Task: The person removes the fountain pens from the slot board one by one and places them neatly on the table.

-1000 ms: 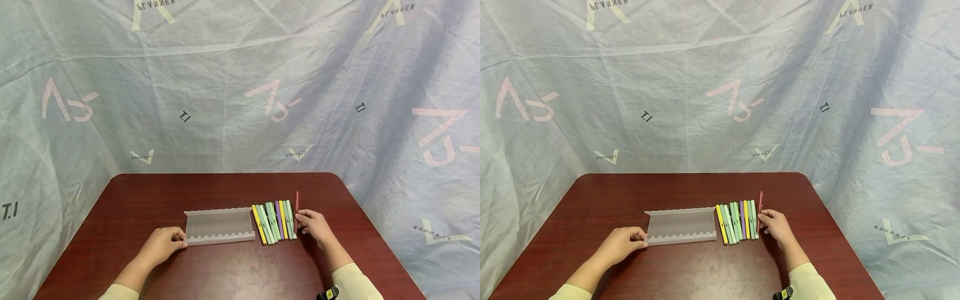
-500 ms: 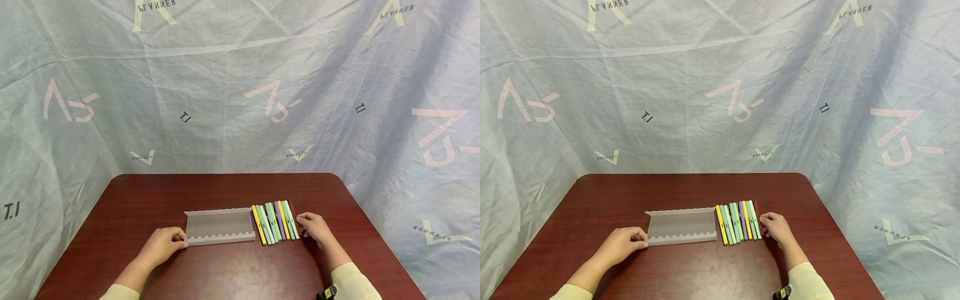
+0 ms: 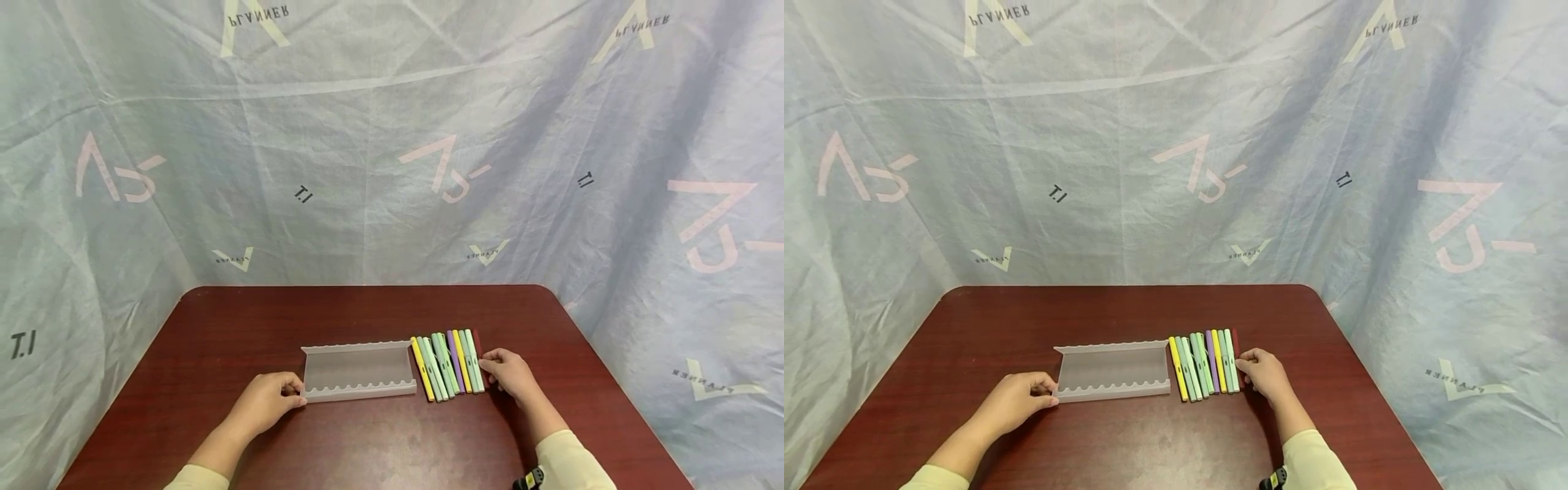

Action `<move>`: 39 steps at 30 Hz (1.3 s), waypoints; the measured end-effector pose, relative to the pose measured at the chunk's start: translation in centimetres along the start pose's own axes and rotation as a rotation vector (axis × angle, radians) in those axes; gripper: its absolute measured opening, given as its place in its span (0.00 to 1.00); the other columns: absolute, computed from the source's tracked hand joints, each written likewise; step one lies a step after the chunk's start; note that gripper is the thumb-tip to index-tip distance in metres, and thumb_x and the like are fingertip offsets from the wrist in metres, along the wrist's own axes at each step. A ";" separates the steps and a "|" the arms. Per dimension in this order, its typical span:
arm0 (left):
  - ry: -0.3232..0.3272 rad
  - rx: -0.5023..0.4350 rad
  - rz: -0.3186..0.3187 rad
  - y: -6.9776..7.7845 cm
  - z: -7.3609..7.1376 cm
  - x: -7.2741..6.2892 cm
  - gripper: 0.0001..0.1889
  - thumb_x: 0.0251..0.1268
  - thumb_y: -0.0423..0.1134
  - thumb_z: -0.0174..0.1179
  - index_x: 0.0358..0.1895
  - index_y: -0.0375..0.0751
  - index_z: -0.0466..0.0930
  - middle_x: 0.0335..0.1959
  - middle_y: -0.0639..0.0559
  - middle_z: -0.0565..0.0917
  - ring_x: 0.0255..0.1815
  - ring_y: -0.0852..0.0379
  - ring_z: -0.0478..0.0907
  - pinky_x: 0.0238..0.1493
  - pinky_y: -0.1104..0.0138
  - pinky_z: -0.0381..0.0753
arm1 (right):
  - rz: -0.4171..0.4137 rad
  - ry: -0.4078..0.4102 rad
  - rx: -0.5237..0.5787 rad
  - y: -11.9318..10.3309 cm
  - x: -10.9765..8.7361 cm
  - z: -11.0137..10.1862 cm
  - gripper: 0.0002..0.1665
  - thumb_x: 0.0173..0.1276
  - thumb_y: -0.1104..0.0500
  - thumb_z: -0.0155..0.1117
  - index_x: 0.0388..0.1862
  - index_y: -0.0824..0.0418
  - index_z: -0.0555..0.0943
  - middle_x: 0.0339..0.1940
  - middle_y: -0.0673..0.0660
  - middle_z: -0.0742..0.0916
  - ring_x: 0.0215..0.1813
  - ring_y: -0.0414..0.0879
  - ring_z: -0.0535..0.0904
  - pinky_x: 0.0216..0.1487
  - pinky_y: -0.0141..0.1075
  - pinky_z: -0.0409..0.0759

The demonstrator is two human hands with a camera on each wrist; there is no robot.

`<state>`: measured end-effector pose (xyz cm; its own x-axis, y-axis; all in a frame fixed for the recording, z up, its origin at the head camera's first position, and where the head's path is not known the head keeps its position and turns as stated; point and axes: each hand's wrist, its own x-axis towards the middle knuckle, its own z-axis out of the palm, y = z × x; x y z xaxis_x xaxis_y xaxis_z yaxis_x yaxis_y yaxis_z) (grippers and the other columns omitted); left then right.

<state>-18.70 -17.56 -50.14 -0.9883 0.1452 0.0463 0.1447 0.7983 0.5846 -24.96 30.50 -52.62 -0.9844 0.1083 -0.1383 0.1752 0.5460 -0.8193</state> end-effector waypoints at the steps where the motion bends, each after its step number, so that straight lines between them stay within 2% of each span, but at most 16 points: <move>1: 0.001 -0.002 0.001 0.0 0.0 0.1 0.08 0.53 0.41 0.73 0.29 0.56 0.81 0.25 0.67 0.81 0.30 0.67 0.76 0.38 0.65 0.76 | 0.000 -0.002 -0.001 0.0 0.1 0.0 0.16 0.69 0.55 0.64 0.49 0.64 0.81 0.29 0.57 0.83 0.27 0.47 0.76 0.25 0.39 0.74; 6: -0.004 -0.006 0.015 -0.2 0.4 0.5 0.08 0.53 0.41 0.73 0.30 0.55 0.82 0.26 0.67 0.82 0.31 0.68 0.77 0.38 0.65 0.76 | -0.002 -0.006 0.005 0.3 0.7 -0.1 0.15 0.70 0.55 0.64 0.48 0.64 0.81 0.28 0.57 0.82 0.26 0.47 0.75 0.25 0.39 0.73; 12: -0.022 -0.023 0.026 -0.5 0.7 0.2 0.07 0.54 0.41 0.72 0.30 0.54 0.81 0.26 0.67 0.81 0.31 0.67 0.77 0.36 0.66 0.75 | -0.002 -0.005 0.015 1.2 0.9 0.4 0.13 0.71 0.54 0.62 0.45 0.63 0.81 0.27 0.57 0.82 0.25 0.47 0.74 0.24 0.39 0.73; 23: -0.027 -0.042 0.052 -1.3 0.7 0.3 0.07 0.54 0.45 0.72 0.33 0.55 0.82 0.30 0.67 0.83 0.34 0.66 0.79 0.38 0.65 0.77 | -0.007 0.002 -0.002 1.0 0.9 0.5 0.18 0.74 0.49 0.58 0.46 0.63 0.80 0.29 0.58 0.81 0.26 0.49 0.75 0.27 0.40 0.75; 28: -0.020 -0.036 0.053 -1.0 0.3 0.4 0.04 0.60 0.47 0.68 0.32 0.59 0.82 0.30 0.69 0.82 0.36 0.67 0.77 0.41 0.62 0.77 | -0.010 0.000 0.002 1.0 0.7 0.1 0.21 0.74 0.47 0.57 0.50 0.64 0.79 0.32 0.58 0.81 0.29 0.49 0.76 0.29 0.40 0.76; 31: 0.016 -0.015 0.030 -0.8 -0.3 0.6 0.04 0.63 0.49 0.66 0.31 0.62 0.82 0.29 0.71 0.81 0.35 0.67 0.76 0.42 0.62 0.76 | 0.001 0.004 0.013 1.0 0.6 -0.2 0.23 0.74 0.46 0.58 0.54 0.64 0.77 0.35 0.58 0.82 0.30 0.49 0.77 0.29 0.40 0.75; 34: 0.064 -0.009 -0.008 -0.5 -1.3 0.8 0.06 0.66 0.53 0.62 0.31 0.61 0.82 0.25 0.69 0.78 0.28 0.66 0.72 0.36 0.65 0.72 | -0.013 0.022 -0.003 0.8 0.5 -0.4 0.26 0.74 0.46 0.57 0.59 0.65 0.74 0.40 0.60 0.83 0.33 0.49 0.78 0.32 0.39 0.76; 37: 0.124 -0.020 -0.025 -0.2 -2.3 1.0 0.09 0.68 0.56 0.59 0.34 0.61 0.81 0.22 0.64 0.76 0.23 0.63 0.67 0.32 0.66 0.68 | -0.064 0.055 -0.057 -0.1 0.3 -0.6 0.28 0.75 0.44 0.56 0.62 0.63 0.73 0.46 0.60 0.83 0.40 0.50 0.80 0.38 0.40 0.78; 39: 0.164 -0.031 -0.024 0.1 -2.8 0.9 0.10 0.69 0.58 0.57 0.36 0.62 0.81 0.23 0.62 0.78 0.24 0.63 0.68 0.32 0.66 0.69 | -0.121 0.075 -0.106 -1.1 0.1 -0.7 0.28 0.75 0.42 0.55 0.62 0.61 0.73 0.50 0.60 0.83 0.46 0.51 0.81 0.43 0.42 0.79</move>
<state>-19.69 -18.99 -47.72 -0.9864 0.0265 0.1622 0.1215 0.7819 0.6115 -25.27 30.50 -51.30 -0.9954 0.0959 0.0028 0.0598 0.6429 -0.7636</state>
